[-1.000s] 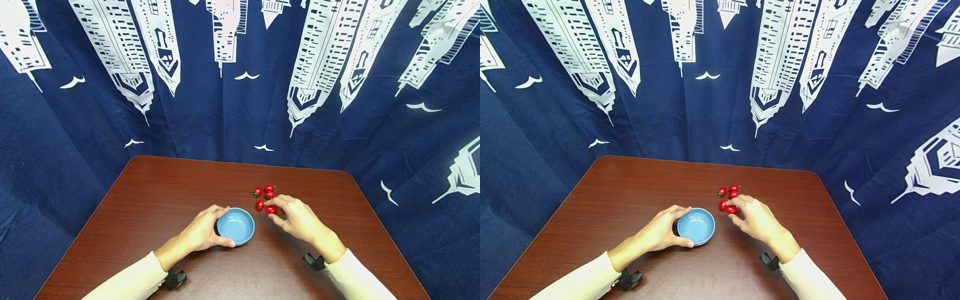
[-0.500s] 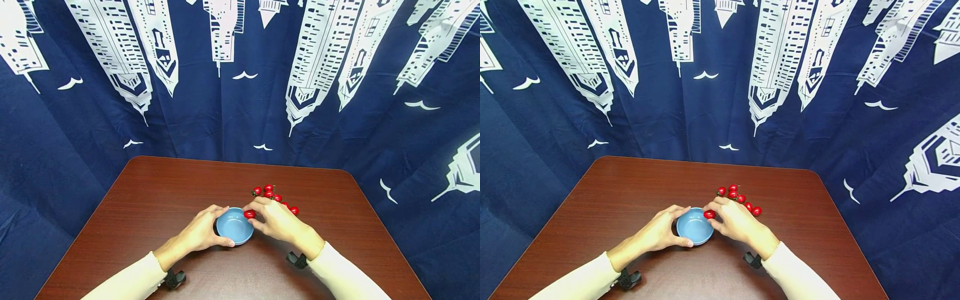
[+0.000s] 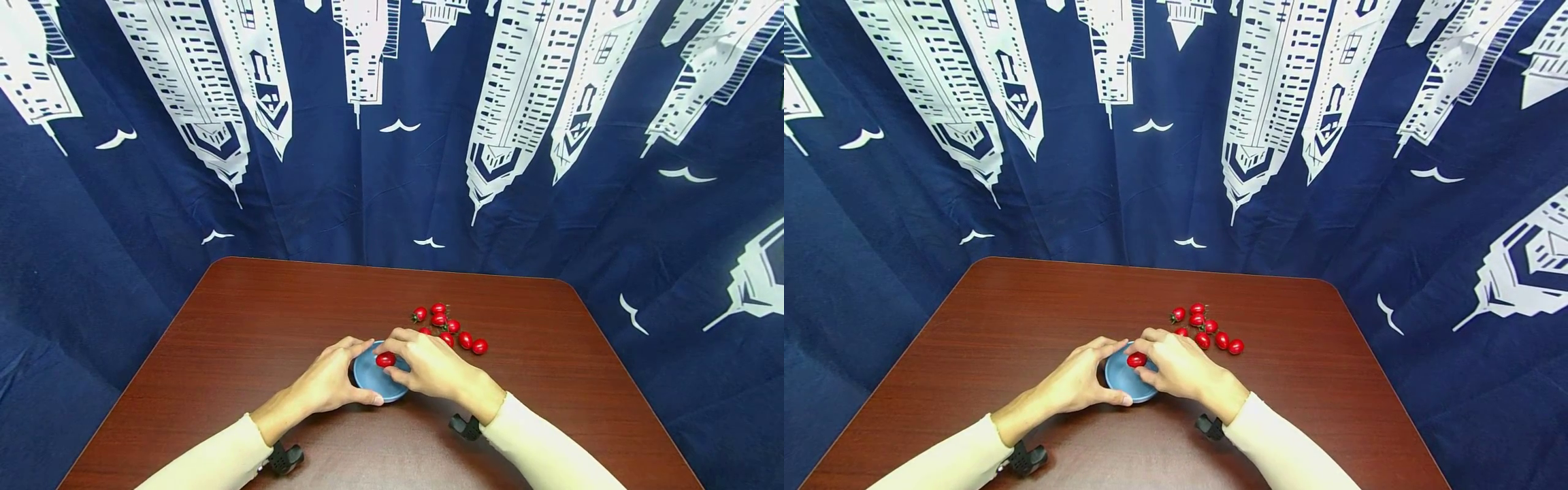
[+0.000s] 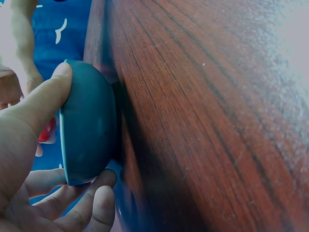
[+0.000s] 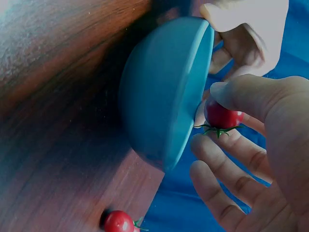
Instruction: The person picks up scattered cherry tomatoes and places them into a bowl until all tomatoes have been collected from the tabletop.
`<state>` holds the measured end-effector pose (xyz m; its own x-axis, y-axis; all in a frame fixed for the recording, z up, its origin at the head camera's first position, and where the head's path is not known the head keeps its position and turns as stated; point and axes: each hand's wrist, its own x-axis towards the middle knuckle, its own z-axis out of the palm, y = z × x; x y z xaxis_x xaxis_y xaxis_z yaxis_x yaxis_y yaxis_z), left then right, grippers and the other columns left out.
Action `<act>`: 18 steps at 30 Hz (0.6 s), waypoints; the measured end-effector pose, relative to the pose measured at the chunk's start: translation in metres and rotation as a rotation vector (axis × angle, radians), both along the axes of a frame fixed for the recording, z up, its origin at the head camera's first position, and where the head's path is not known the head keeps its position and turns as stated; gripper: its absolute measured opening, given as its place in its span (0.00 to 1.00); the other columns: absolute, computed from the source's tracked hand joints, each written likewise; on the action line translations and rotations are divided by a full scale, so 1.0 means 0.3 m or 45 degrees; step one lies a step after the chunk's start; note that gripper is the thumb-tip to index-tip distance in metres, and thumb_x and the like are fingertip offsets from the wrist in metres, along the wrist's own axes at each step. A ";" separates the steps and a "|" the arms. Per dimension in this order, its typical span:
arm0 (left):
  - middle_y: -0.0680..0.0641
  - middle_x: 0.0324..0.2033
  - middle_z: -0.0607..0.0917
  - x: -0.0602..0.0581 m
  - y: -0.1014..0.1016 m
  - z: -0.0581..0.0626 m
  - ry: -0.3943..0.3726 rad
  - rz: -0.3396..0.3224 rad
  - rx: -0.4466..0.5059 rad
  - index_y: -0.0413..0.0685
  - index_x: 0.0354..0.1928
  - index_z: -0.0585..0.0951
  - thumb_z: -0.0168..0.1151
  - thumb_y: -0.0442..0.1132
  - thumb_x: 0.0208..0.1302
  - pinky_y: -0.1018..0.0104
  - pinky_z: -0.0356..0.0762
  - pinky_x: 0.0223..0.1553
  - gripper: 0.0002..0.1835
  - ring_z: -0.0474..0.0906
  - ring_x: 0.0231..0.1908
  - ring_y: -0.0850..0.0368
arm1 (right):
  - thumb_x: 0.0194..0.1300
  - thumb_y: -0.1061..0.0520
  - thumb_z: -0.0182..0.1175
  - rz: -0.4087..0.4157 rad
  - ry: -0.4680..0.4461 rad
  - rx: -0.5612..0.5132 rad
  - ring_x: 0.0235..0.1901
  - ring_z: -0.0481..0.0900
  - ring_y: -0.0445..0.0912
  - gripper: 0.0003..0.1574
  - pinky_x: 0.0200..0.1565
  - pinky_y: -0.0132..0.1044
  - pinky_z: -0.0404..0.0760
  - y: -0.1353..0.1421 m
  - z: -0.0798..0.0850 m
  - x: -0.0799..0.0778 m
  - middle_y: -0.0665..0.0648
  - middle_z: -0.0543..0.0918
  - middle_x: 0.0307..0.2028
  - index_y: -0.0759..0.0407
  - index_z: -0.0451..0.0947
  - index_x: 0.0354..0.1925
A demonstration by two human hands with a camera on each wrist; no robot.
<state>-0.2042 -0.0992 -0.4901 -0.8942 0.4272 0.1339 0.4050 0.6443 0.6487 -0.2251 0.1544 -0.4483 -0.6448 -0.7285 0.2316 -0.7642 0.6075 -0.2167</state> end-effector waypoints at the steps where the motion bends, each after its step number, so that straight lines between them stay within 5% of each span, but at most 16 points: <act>1: 0.44 0.69 0.88 0.000 0.000 0.000 0.003 0.001 -0.001 0.38 0.82 0.79 0.97 0.60 0.52 0.40 0.86 0.73 0.61 0.86 0.68 0.42 | 0.74 0.53 0.81 0.004 0.000 0.002 0.43 0.93 0.46 0.21 0.42 0.34 0.92 -0.002 -0.003 -0.001 0.48 0.91 0.52 0.48 0.93 0.63; 9: 0.42 0.70 0.88 0.007 0.005 -0.003 0.009 -0.005 0.014 0.38 0.82 0.79 0.97 0.59 0.52 0.40 0.86 0.72 0.60 0.87 0.68 0.42 | 0.74 0.53 0.81 -0.002 0.012 0.009 0.45 0.92 0.45 0.22 0.39 0.35 0.91 -0.004 -0.015 -0.003 0.48 0.91 0.53 0.47 0.93 0.64; 18: 0.42 0.71 0.88 0.010 0.004 0.005 0.001 0.012 0.003 0.38 0.82 0.80 0.97 0.58 0.51 0.40 0.86 0.72 0.60 0.86 0.69 0.41 | 0.74 0.48 0.83 0.006 0.090 -0.019 0.56 0.92 0.45 0.27 0.52 0.42 0.97 -0.002 -0.009 -0.015 0.48 0.90 0.59 0.48 0.91 0.67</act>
<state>-0.2012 -0.0979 -0.4887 -0.8981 0.4184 0.1357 0.3994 0.6464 0.6501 -0.2296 0.1539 -0.4511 -0.6229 -0.7275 0.2876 -0.7808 0.6008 -0.1712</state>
